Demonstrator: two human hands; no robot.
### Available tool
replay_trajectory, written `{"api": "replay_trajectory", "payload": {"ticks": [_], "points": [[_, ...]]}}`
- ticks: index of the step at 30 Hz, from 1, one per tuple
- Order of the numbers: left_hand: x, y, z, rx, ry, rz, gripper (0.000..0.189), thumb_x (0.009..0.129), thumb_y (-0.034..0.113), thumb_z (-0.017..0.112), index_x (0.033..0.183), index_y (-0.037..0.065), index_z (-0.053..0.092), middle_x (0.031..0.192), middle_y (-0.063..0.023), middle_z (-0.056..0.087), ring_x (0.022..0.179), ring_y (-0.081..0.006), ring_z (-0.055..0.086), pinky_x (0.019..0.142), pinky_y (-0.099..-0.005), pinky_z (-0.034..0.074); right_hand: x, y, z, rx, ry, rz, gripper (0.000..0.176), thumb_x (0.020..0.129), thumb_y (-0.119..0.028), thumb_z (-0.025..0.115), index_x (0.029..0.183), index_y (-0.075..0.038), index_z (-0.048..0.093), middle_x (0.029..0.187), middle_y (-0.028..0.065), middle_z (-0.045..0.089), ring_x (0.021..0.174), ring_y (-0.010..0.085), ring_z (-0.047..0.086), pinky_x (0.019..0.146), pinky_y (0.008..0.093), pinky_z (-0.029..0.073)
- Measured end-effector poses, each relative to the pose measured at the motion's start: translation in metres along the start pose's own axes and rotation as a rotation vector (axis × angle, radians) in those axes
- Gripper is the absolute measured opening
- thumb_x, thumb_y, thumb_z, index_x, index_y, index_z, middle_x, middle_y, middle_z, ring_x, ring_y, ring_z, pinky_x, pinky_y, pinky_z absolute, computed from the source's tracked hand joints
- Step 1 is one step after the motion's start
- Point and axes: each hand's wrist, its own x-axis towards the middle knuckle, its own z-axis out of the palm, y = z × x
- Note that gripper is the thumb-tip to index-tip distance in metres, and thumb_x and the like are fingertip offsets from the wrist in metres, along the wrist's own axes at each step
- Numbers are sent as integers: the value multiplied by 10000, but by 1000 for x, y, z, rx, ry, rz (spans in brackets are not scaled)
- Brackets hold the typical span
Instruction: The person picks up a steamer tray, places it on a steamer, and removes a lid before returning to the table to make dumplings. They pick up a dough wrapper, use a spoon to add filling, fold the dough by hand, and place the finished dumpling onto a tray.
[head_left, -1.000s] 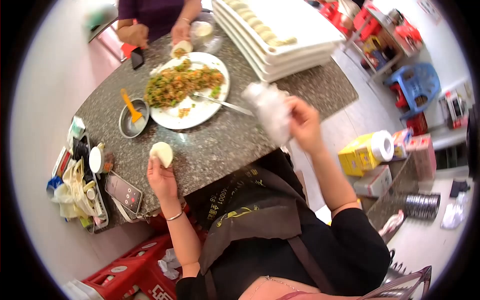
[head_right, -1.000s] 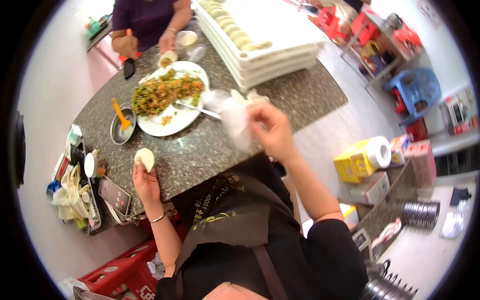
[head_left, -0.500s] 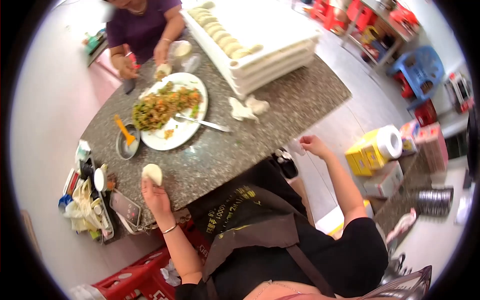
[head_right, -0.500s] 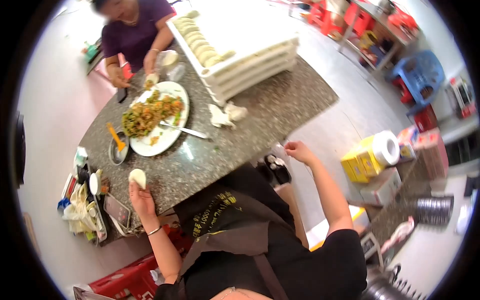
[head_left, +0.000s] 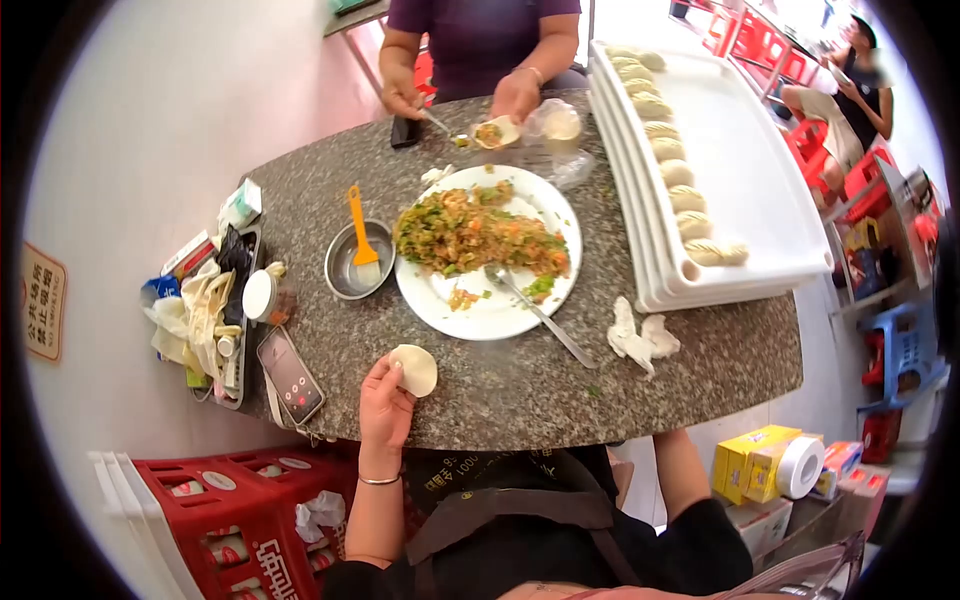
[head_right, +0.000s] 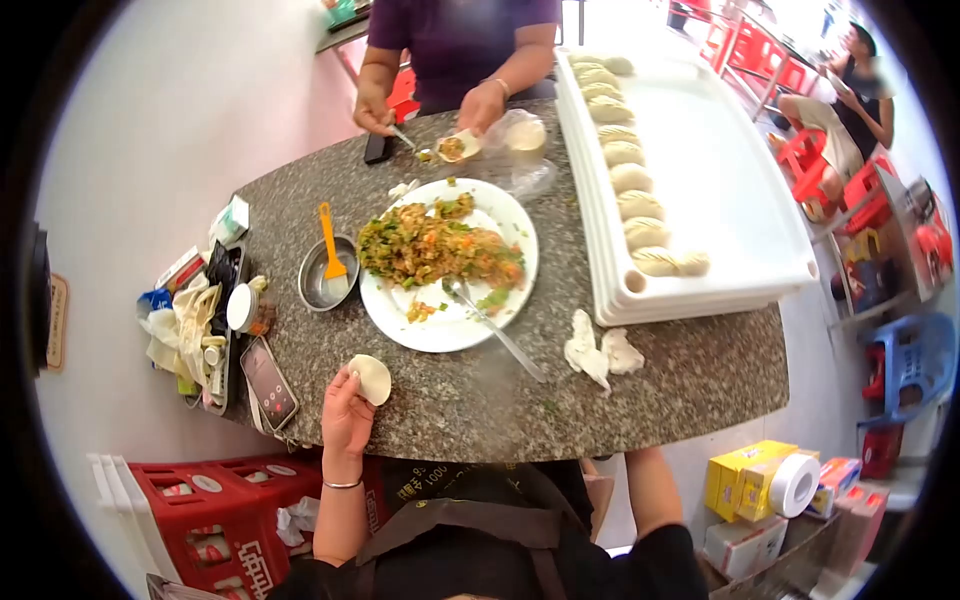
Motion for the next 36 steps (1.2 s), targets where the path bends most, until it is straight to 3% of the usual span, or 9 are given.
{"api": "replay_trajectory", "payload": {"ticks": [3,4,6,14,20,23,26,31,36], "points": [[5,3,10,-12,-11,3,213,944,110,542,1119,-7,578,1038,-84,653,934,-165,643,824,-311,534,-61,-1,-62,149,-187,-376,314,851,-247,635,1084,-38,656,994,104,680,909,231,627,855,336,476],[7,3,13,-6,-41,-7,205,945,107,543,1112,-7,574,1033,-82,652,923,-160,642,815,-308,533,-75,-27,-99,-194,-433,-499,367,870,-272,641,1165,-53,631,1068,104,667,969,226,633,909,324,467],[11,1,10,-13,-127,-50,183,944,94,547,1103,4,565,1017,-76,653,893,-145,637,799,-299,529,-83,-159,-195,203,-1039,26,352,896,-238,605,1164,-10,611,1136,134,639,1006,244,631,904,359,476],[6,3,32,-38,-273,-87,244,932,74,581,1161,-7,560,959,-67,675,846,-127,646,769,-258,527,-76,-379,-176,943,-626,-257,449,855,-78,624,1272,25,492,1163,137,589,1067,201,579,958,353,440],[-6,19,17,88,-244,118,349,928,69,590,1254,-16,499,1121,-126,640,990,-152,623,829,-257,504,-69,-466,-91,707,-733,-499,286,797,-66,708,1067,-15,631,1000,88,649,965,203,620,859,314,480],[-1,27,4,114,-167,121,404,953,144,565,1304,-12,442,1236,-163,575,1089,-204,598,876,-308,504,-68,-486,-96,534,-434,-724,163,774,-63,714,928,-39,664,962,84,644,942,231,620,827,342,480],[3,32,3,-412,-353,-348,362,991,219,479,1265,-16,476,1176,-148,606,1064,-235,622,898,-363,526,-68,-493,-100,235,-449,-1169,244,743,-118,748,963,-55,663,970,82,639,961,264,603,852,387,467],[11,21,-2,-222,-226,-208,254,985,163,482,1135,-22,571,1058,-108,656,944,-191,661,825,-334,561,-51,-453,-132,109,-109,-824,332,760,-116,744,1069,-43,647,1059,123,610,977,294,599,872,364,477],[15,12,-9,-266,-249,-258,263,983,158,484,1158,-24,560,1064,-101,654,945,-183,660,828,-328,557,-45,-416,-125,-14,-197,-502,277,828,-112,670,1094,-44,632,1011,177,603,922,336,604,772,401,484]]}}
